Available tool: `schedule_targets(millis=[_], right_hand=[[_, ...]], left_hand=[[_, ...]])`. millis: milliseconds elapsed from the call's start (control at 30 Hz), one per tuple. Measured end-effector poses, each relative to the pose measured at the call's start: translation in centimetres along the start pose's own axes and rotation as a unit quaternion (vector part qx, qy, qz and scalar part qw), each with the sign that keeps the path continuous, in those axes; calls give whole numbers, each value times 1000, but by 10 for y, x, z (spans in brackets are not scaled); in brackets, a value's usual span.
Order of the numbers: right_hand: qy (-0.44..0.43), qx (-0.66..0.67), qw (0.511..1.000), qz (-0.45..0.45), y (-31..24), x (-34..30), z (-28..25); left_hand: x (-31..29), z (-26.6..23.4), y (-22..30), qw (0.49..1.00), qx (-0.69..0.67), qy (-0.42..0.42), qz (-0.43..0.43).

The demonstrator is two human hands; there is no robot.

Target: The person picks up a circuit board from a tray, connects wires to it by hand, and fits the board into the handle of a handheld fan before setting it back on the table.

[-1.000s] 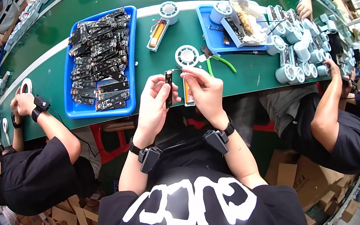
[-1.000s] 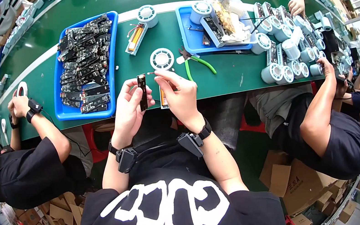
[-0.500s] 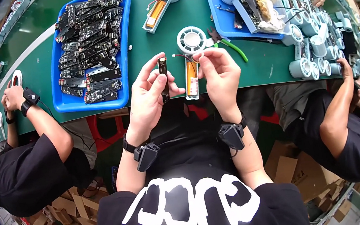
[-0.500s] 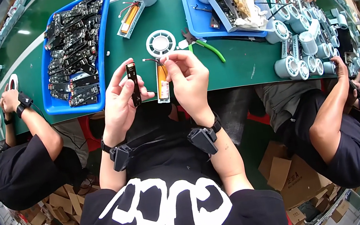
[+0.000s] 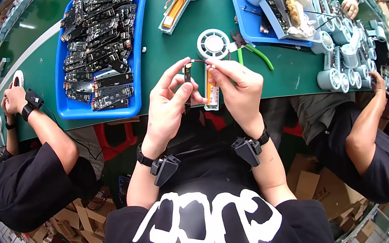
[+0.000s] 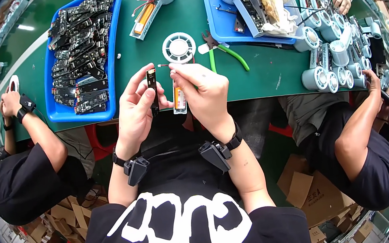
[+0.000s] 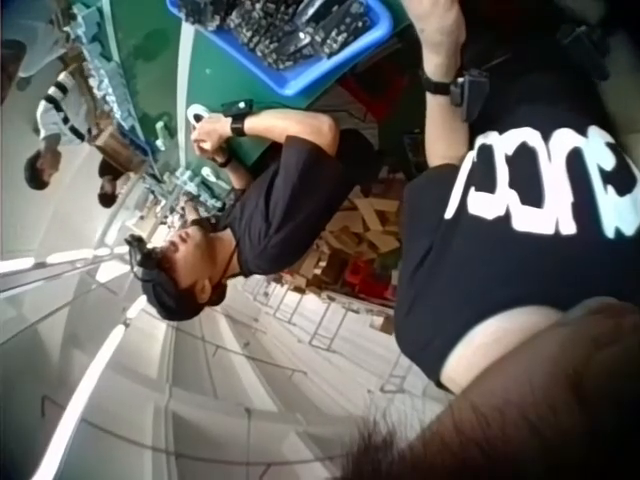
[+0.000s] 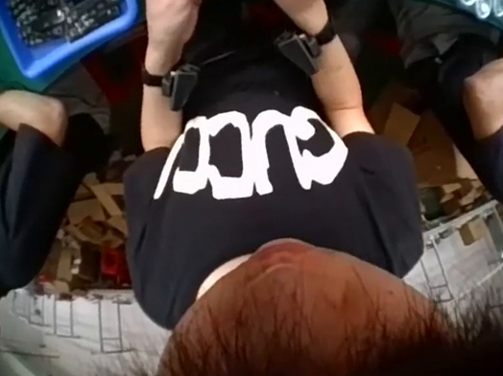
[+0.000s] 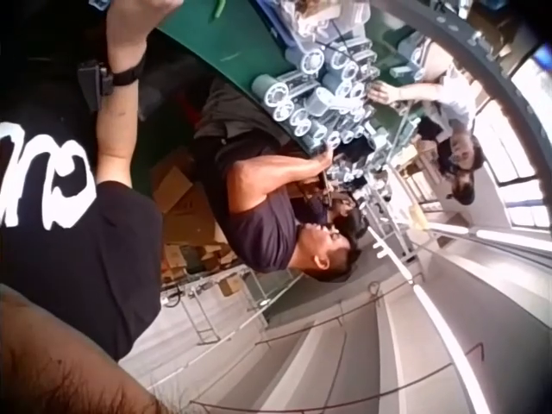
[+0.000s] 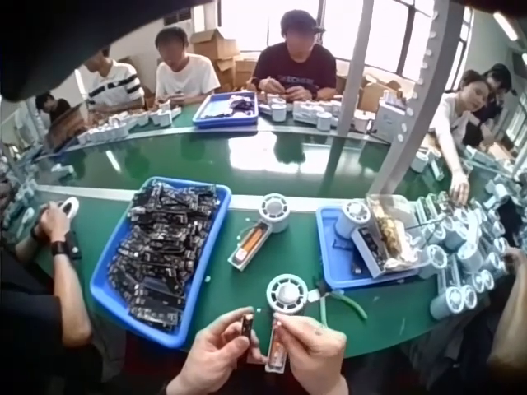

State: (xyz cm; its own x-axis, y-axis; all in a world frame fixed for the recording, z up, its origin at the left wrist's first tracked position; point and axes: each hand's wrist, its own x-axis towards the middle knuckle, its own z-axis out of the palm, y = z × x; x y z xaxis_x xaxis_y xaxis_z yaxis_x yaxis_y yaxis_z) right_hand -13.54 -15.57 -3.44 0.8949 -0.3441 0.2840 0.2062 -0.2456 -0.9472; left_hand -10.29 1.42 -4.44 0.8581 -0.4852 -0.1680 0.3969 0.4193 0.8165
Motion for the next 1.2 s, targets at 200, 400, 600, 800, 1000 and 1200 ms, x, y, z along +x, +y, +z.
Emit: schedule_targets(millis=[200,400,600,800,1000,1200], right_hand=[[-29,-118,988,-93,-10,5,2],[-55,-140,982,-111,-8,6,1],[-65,-159,974,-147,-11,11,1],[-68,-164,971,-158,-5,13,0],[-81,-173,966,-174,-2,13,-1],[-96,-207,954,-193,-3,16,-3]], left_hand=[[1,1,0,999,-1,-35,15],[-1,-2,-3,997,37,-55,35],[0,-1,-2,998,54,-32,28],[-3,2,3,992,124,-13,16],[-4,6,7,985,169,4,11],[-3,9,12,979,203,23,-6]])
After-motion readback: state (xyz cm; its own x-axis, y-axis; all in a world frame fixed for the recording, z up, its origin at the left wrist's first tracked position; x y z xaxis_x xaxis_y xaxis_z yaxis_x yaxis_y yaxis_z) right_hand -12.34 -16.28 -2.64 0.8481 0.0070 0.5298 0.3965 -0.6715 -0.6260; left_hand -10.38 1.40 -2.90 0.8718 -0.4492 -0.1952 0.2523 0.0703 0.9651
